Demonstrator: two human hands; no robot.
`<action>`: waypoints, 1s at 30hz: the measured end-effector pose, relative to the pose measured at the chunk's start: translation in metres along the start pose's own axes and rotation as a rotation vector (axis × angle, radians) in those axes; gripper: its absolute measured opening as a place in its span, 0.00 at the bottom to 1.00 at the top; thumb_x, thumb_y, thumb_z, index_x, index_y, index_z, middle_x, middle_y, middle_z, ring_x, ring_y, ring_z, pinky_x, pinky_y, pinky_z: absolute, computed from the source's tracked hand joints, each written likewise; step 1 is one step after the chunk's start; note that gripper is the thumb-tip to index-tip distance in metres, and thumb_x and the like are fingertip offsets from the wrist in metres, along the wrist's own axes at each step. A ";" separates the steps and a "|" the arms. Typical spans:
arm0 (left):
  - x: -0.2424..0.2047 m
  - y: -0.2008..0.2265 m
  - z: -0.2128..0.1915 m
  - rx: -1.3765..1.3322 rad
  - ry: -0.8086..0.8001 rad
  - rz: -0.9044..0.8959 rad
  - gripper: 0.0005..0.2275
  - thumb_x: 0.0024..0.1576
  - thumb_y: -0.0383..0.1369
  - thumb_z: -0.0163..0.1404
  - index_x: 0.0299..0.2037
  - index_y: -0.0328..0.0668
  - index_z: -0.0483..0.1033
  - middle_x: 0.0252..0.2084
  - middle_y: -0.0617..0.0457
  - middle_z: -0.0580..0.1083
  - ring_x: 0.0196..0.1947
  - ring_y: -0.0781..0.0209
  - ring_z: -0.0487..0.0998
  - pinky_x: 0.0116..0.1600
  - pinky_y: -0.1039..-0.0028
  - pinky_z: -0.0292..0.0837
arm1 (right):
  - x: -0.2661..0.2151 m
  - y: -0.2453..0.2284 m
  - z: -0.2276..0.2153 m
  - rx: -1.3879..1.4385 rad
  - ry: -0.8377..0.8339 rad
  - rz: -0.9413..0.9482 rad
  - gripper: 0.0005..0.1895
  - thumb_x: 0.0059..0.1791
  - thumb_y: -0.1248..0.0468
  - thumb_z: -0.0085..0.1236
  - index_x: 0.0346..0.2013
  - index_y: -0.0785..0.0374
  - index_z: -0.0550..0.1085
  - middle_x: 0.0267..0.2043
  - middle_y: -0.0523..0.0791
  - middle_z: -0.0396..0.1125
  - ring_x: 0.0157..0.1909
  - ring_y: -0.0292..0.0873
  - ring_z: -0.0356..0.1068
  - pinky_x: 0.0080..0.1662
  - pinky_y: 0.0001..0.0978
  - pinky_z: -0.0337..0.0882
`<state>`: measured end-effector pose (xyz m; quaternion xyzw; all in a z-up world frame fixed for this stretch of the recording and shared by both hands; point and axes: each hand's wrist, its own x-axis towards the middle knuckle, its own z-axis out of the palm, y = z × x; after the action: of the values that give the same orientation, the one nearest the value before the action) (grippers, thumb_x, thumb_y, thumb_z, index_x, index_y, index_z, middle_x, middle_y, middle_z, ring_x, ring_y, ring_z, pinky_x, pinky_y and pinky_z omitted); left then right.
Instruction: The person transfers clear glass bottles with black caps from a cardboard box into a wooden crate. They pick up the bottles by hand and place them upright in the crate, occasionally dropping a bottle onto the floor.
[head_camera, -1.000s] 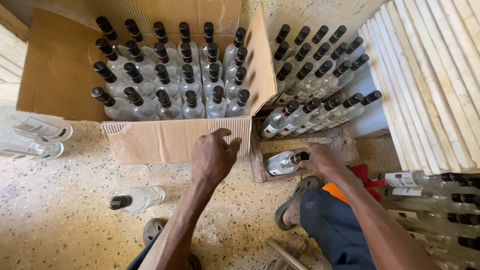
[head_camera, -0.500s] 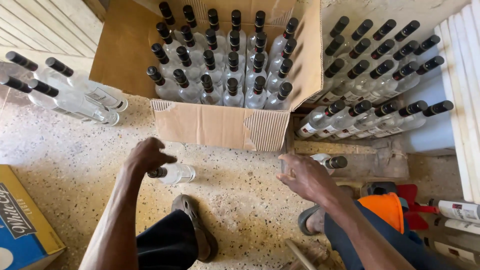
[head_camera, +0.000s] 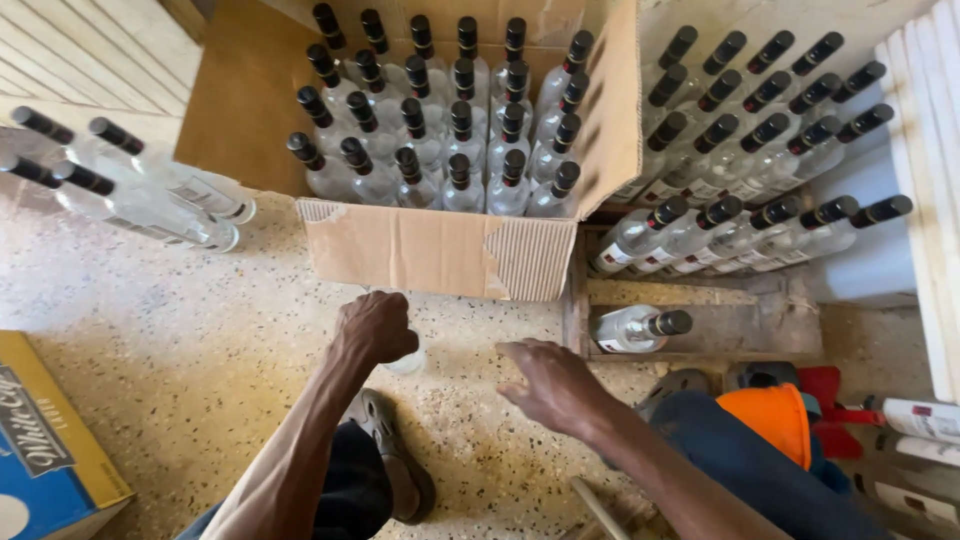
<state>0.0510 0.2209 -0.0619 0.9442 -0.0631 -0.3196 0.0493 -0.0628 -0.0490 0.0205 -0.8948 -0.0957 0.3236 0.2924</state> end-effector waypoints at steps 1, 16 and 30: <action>-0.012 0.016 -0.006 0.001 -0.006 0.011 0.12 0.45 0.38 0.54 0.34 0.42 0.84 0.32 0.46 0.80 0.39 0.45 0.84 0.43 0.55 0.79 | -0.003 -0.011 -0.001 0.003 0.001 0.012 0.27 0.53 0.61 0.55 0.66 0.62 0.67 0.57 0.55 0.71 0.60 0.56 0.72 0.64 0.53 0.68; -0.123 0.157 -0.100 -0.277 -0.098 0.597 0.07 0.55 0.37 0.58 0.29 0.45 0.78 0.18 0.59 0.75 0.14 0.67 0.75 0.22 0.81 0.77 | -0.054 0.006 0.000 -0.153 0.687 -0.217 0.12 0.52 0.55 0.61 0.34 0.59 0.73 0.30 0.45 0.69 0.19 0.35 0.63 0.20 0.28 0.70; -0.099 0.168 -0.102 -0.458 -0.160 0.354 0.23 0.58 0.46 0.56 0.59 0.41 0.74 0.33 0.48 0.84 0.35 0.58 0.86 0.47 0.62 0.80 | -0.208 0.096 -0.125 -0.451 1.151 0.430 0.22 0.54 0.46 0.63 0.32 0.63 0.77 0.25 0.45 0.69 0.23 0.43 0.65 0.30 0.38 0.65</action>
<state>0.0201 0.0757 0.1001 0.8546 -0.1565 -0.3853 0.3109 -0.1455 -0.2598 0.1507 -0.9636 0.1916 -0.1840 0.0307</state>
